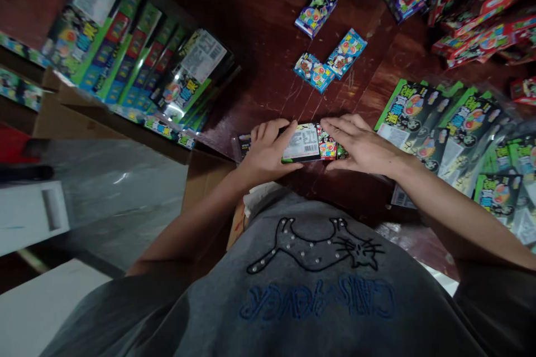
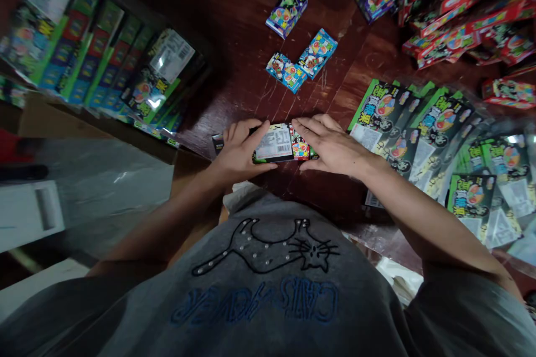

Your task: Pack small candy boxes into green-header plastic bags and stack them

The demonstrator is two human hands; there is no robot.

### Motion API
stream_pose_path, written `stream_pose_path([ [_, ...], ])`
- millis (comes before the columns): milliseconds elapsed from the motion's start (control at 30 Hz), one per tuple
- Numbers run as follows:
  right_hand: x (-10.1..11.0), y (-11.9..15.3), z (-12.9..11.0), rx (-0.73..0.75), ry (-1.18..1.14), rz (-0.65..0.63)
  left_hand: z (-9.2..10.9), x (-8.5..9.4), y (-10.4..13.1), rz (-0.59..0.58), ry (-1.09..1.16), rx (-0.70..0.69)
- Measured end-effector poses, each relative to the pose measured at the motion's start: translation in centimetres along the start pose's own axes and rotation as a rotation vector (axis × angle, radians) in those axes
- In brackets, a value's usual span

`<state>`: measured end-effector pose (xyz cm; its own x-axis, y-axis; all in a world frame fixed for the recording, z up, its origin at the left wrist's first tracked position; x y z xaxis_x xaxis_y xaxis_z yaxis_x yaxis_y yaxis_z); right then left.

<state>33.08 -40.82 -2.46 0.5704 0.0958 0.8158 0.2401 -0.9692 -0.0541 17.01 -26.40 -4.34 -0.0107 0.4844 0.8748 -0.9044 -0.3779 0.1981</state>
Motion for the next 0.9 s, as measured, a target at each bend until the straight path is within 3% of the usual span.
stream_pose_path([
  [267,0.1,0.1,0.7,0.014,-0.088,0.077,0.8,0.0,-0.9,-0.058,-0.005,-0.046],
  [533,1.9,3.4,1.5,-0.030,0.016,-0.023,1.0,0.1,-0.7,-0.050,-0.033,-0.047],
  [700,2.2,3.0,-0.1,-0.008,0.125,-0.056,4.0,1.3,-1.3,-0.020,-0.114,-0.039],
  [800,4.5,3.0,-0.1,-0.181,0.189,0.094,6.7,1.4,-1.9,-0.027,-0.148,-0.153],
  [900,6.2,4.2,1.0,-0.423,0.033,0.303,7.6,0.5,-2.5,-0.053,-0.164,-0.219],
])
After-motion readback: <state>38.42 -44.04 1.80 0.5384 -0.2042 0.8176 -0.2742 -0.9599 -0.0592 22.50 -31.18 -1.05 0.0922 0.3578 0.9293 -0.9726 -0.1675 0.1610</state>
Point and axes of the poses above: each hand's wrist, its own y-axis away from the middle knuckle, its own x-axis out of the back of the hand, z = x × y, the point moved 8 cm from there along -y, towards the middle knuckle, and after that the axes turned 11 degrees about x, right-handed, at the moved point
